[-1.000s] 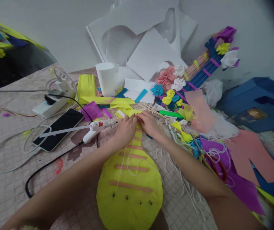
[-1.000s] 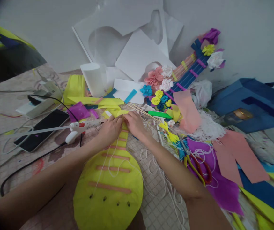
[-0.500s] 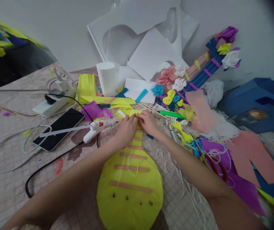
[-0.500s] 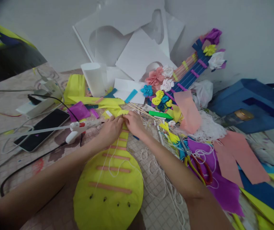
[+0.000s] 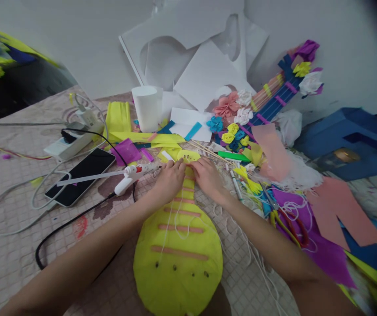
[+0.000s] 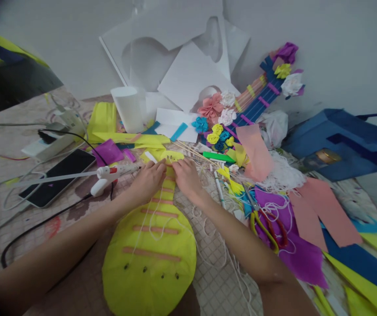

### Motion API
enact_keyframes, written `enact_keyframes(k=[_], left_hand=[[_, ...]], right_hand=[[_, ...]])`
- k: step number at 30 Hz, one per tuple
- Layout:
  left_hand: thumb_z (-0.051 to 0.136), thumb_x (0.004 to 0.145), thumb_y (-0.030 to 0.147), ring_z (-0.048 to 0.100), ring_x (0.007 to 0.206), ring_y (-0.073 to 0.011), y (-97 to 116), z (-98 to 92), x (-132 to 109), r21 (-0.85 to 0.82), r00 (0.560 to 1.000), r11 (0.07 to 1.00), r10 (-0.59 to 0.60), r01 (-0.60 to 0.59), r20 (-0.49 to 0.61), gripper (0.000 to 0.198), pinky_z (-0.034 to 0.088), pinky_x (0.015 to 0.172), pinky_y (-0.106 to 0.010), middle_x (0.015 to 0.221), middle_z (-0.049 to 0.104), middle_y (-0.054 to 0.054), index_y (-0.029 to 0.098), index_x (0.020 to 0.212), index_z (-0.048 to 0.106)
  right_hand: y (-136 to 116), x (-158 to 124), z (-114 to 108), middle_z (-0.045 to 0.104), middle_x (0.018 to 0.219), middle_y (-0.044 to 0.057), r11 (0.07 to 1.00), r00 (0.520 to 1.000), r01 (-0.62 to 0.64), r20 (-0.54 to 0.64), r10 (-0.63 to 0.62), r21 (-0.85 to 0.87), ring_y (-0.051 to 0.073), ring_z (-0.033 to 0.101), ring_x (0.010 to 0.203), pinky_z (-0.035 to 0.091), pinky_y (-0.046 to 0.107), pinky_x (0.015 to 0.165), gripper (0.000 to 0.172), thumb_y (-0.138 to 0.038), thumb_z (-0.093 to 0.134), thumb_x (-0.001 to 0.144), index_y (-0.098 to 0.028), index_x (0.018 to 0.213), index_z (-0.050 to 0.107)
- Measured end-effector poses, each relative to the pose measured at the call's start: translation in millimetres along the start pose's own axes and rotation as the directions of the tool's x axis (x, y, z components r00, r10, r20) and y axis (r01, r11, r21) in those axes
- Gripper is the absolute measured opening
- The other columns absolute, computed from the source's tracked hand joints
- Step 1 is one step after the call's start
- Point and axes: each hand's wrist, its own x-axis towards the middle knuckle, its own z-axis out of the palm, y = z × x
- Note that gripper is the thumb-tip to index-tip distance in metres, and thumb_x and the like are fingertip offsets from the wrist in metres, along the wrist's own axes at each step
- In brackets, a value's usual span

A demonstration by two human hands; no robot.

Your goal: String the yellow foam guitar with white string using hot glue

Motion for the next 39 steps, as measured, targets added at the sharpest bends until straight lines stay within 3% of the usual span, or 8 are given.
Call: enact_keyframes(k=[9, 17, 28, 33, 39], left_hand=[[0.037, 0.092, 0.010, 0.052, 0.096, -0.0245, -1, 4.6, 9, -0.038, 0.999, 0.998, 0.039, -0.040, -0.021, 0.026, 0.042, 0.083, -0.038, 0.130, 0.056, -0.014, 0.011, 0.111, 0.055], [0.038, 0.092, 0.012, 0.051, 0.096, -0.0272, -5, 9.9, 12, -0.031, 0.998, 0.998, 0.051, -0.052, -0.025, 0.027, 0.041, 0.079, -0.040, 0.117, 0.063, -0.013, 0.010, 0.115, 0.052], [0.041, 0.091, 0.011, 0.050, 0.096, -0.0277, -7, 12.7, 8, -0.040, 0.999, 0.998, 0.043, -0.043, -0.012, 0.026, 0.041, 0.080, -0.042, 0.128, 0.057, -0.015, 0.012, 0.113, 0.054], [0.038, 0.090, 0.009, 0.050, 0.098, -0.0275, -8, 7.9, 5, -0.061, 1.000, 0.998, -0.001, 0.000, -0.017, 0.035, 0.041, 0.079, -0.040, 0.118, 0.062, -0.015, 0.009, 0.124, 0.047], [0.041, 0.089, 0.009, 0.050, 0.094, -0.0267, -9, 3.6, 5, -0.063, 1.000, 0.998, -0.004, 0.003, -0.011, 0.027, 0.039, 0.075, -0.037, 0.102, 0.065, -0.011, 0.012, 0.115, 0.050]], right_hand=[[-5, 2, 2, 0.062, 0.083, 0.009, 1.000, 1.000, 0.009, 0.004, -0.009, 0.000, 0.025, 0.051, 0.089, 0.040, 0.037, 0.082, 0.021, -0.009, 0.044, 0.089, -0.018, 0.081, 0.062], [-3, -1, 4, 0.062, 0.084, 0.009, 0.999, 1.000, 0.015, 0.015, -0.016, 0.034, 0.025, 0.053, 0.088, 0.041, 0.036, 0.081, 0.021, -0.008, 0.044, 0.088, -0.018, 0.081, 0.061], [-5, -6, 3, 0.064, 0.086, 0.009, 0.999, 0.999, 0.029, 0.044, -0.031, 0.027, 0.024, 0.053, 0.091, 0.040, 0.035, 0.082, 0.020, -0.014, 0.043, 0.092, -0.018, 0.088, 0.063], [-7, -7, 1, 0.065, 0.090, 0.009, 0.999, 0.997, 0.040, 0.059, -0.040, 0.004, 0.025, 0.053, 0.093, 0.040, 0.036, 0.082, 0.020, -0.012, 0.044, 0.092, -0.018, 0.089, 0.063], [-7, -8, 0, 0.064, 0.090, 0.008, 0.998, 0.997, 0.061, 0.053, -0.062, 0.006, 0.025, 0.052, 0.092, 0.039, 0.035, 0.081, 0.018, -0.014, 0.046, 0.092, -0.019, 0.088, 0.063]])
